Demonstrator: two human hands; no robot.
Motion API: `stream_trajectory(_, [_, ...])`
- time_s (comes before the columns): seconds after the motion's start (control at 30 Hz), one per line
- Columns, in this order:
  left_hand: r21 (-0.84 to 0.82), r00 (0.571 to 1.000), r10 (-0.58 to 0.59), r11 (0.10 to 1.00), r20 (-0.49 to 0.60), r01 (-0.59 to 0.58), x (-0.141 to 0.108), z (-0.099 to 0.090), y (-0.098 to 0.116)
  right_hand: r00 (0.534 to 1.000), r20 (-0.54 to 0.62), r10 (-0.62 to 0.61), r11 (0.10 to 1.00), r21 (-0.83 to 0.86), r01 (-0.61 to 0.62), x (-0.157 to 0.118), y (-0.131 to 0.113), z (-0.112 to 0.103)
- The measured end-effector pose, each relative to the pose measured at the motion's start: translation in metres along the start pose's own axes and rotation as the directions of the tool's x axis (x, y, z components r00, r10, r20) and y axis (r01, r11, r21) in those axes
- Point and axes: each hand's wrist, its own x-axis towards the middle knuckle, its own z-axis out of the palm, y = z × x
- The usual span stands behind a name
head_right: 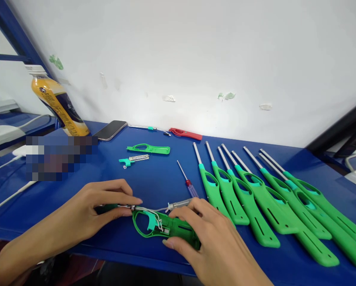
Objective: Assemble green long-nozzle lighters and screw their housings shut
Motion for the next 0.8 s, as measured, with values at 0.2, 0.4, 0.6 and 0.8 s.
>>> stream_trajectory(0.2, [-0.003,0.998,0.056,0.998,0.007,-0.056,0.001,0.001,-0.003,1.0,0.011,0.011,1.0,-0.001,-0.011,-0.001,0.0,-0.001])
stream_trajectory(0.4, [0.026,0.999,0.036,0.999,0.009,-0.036,0.002,-0.002,0.006,1.0,0.007,0.011,1.0,-0.001,-0.011,0.0,-0.002,-0.001])
stream_trajectory(0.6, [0.053,0.998,0.07,0.996,0.007,-0.07,0.001,-0.001,0.003,1.0,-0.003,-0.002,1.0,-0.01,0.002,-0.001,-0.002,0.0])
stream_trajectory(0.8, [0.004,0.999,0.052,0.999,0.01,-0.052,0.003,0.0,0.002,1.0,-0.009,0.014,1.0,-0.012,-0.014,-0.001,-0.001,0.0])
